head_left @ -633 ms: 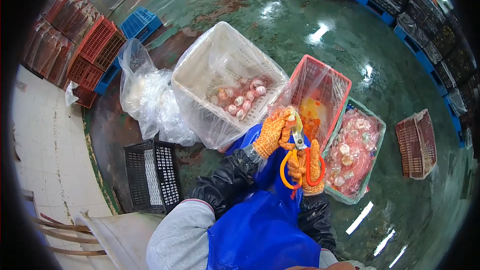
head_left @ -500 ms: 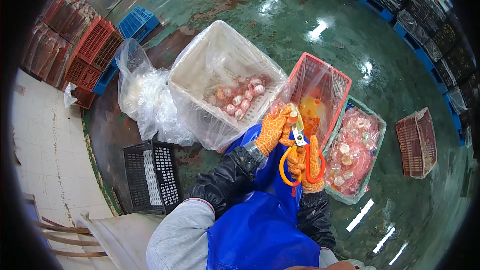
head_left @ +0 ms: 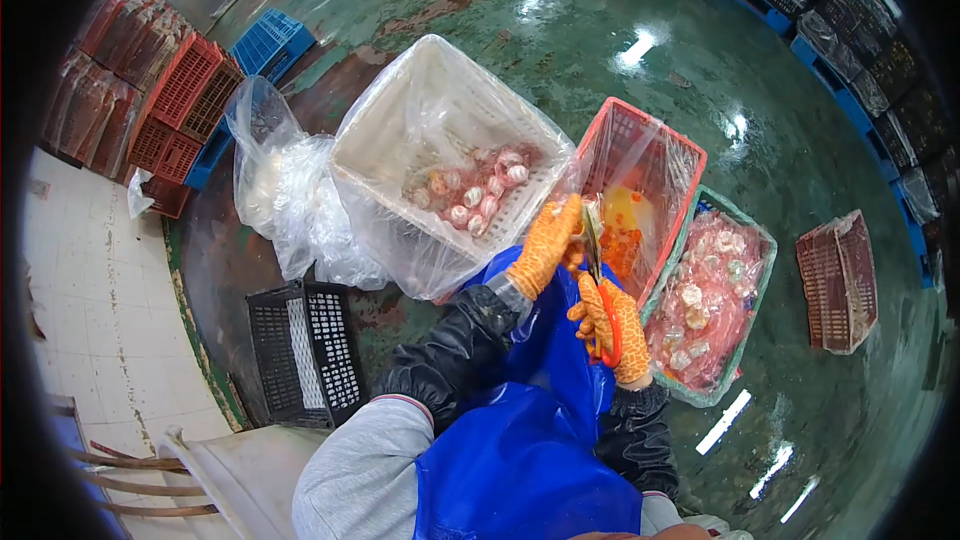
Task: The person uses orange-handled shears to trim pieces of raw meat, likely chicken, in a warehouse setting. They pick up individual pieces from a white basket, cut off excess fat or skin, and place the trimmed meat into a red basket while discarding the trimmings into a separate container.
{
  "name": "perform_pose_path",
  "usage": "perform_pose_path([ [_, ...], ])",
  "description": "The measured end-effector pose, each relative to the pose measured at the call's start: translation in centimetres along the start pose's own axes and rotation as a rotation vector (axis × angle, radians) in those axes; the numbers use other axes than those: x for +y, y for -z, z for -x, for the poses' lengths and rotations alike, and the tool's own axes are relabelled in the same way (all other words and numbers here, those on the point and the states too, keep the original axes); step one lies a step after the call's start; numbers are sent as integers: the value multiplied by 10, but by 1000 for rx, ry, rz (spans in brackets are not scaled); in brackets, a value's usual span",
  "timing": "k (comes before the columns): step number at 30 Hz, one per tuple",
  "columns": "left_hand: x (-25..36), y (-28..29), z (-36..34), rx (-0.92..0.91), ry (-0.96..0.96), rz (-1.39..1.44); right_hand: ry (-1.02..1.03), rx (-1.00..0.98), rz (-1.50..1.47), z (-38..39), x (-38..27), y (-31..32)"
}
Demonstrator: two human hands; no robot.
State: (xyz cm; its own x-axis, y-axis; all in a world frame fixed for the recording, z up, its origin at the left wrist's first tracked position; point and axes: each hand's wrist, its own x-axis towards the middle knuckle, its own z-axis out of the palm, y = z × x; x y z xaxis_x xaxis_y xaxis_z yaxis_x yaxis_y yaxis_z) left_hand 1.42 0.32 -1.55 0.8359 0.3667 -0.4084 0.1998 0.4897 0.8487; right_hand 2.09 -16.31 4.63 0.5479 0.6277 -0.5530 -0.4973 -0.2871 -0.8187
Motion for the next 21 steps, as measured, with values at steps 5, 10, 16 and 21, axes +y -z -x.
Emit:
perform_pose_path([
  [5,-4,0,2,-11,-55,290,63,-287,-364,-1,6,13],
  [10,0,-16,6,198,-89,107,34,-204,-390,-14,18,8],
  [16,3,-21,6,472,-505,-828,42,-93,-345,-18,15,-6],
  [21,5,-15,-3,432,-409,-1179,32,-74,-309,-36,30,-3],
])
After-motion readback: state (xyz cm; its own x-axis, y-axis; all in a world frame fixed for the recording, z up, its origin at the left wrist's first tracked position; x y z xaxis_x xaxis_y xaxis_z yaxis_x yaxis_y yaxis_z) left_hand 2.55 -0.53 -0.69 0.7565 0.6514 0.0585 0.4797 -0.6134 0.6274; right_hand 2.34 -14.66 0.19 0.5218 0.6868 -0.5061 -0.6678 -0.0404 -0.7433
